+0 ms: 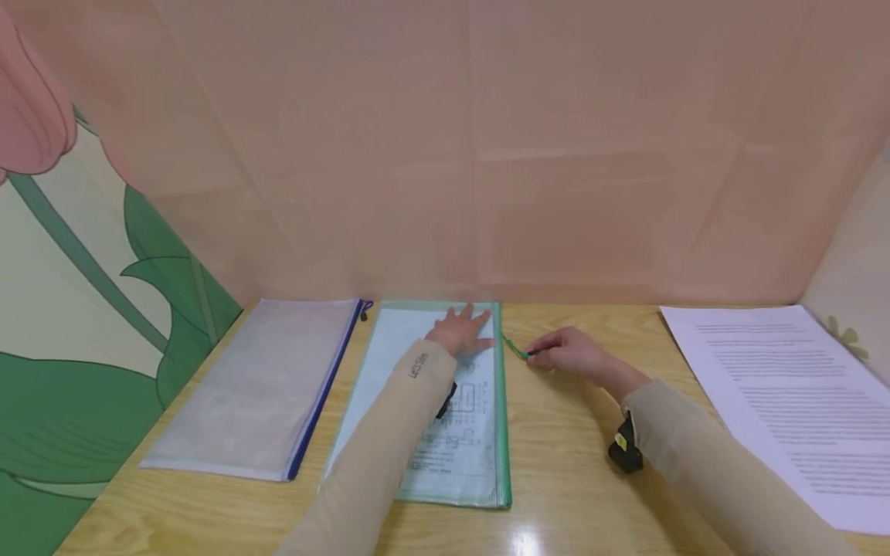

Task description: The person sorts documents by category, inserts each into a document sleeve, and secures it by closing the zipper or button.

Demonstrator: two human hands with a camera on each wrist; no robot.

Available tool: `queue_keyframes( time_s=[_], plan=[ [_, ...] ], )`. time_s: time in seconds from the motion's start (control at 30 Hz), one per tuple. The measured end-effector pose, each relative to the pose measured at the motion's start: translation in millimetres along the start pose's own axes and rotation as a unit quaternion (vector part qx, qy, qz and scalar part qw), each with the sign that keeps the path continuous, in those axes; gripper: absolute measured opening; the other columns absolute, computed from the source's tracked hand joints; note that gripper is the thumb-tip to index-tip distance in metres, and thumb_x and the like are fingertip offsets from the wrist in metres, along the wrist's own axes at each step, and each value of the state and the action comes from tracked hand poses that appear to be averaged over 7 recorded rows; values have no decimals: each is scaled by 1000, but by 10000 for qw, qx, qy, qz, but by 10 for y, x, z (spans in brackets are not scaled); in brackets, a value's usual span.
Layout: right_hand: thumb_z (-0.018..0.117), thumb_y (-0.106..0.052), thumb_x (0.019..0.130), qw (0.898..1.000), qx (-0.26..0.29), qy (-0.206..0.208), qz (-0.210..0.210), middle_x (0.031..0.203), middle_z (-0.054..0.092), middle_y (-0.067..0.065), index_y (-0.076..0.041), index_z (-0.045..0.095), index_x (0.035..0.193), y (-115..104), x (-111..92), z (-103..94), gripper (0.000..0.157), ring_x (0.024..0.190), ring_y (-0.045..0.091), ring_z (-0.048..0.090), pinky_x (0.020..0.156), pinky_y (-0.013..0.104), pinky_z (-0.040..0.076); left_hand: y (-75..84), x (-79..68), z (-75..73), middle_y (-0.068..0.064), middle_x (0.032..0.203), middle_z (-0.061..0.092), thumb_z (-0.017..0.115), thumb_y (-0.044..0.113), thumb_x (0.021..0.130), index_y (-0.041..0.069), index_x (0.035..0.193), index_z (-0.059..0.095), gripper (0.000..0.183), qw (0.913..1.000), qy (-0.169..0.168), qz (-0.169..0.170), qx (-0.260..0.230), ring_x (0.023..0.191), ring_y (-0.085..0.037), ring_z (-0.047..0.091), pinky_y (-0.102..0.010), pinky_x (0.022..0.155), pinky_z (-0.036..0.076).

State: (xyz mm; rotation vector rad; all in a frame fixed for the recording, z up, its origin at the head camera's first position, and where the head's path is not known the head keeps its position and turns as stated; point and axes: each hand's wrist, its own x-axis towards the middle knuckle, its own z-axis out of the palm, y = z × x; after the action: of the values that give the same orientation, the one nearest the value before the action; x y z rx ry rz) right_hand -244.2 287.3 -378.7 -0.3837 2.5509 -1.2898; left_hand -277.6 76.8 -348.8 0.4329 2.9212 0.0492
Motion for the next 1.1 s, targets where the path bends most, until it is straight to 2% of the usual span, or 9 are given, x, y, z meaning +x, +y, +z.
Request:
queue_keyframes(
  time_s=[0.17,0.47,0.67,0.87,1.1],
  plan=[
    [64,-17,91,10000,-34,3,-81,109,69,18,7,65,114,-47,-81,39,33,91,14,64,76,30,52,7,-84,-42,-3,161,18,42,53,97,32,153,24,63,10000,-13,71,42,146,-32,22,-47,114,28],
    [66,-20,90,9997,-213,-137,-10,106,71,13,2,68,114,-42,-175,90,32,92,13,60,77,30,49,-9,48,77,-1,162,13,41,57,96,35,153,19,65,9998,-191,39,18,146,-33,19,-48,115,26],
    [65,-20,90,9994,-298,-184,-53,107,70,12,1,68,114,-63,-216,79,32,94,13,60,80,30,49,1,1,6,-1,161,16,41,56,96,34,153,22,63,9999,-81,37,89,146,-32,22,-48,114,29],
    [68,-19,87,9992,-281,-283,3,104,72,8,-2,70,109,-38,-262,95,28,94,13,59,82,30,46,-7,-45,-23,-3,161,15,41,54,97,32,153,21,63,9998,-138,120,65,146,-34,21,-49,114,28],
    [67,-19,87,9993,-218,-301,19,102,72,7,-2,70,109,-55,-341,122,28,87,10,58,76,27,47,-29,-8,-6,-5,161,14,40,54,97,30,154,20,64,9997,-175,185,-26,146,-36,19,-50,114,27]
  ],
)
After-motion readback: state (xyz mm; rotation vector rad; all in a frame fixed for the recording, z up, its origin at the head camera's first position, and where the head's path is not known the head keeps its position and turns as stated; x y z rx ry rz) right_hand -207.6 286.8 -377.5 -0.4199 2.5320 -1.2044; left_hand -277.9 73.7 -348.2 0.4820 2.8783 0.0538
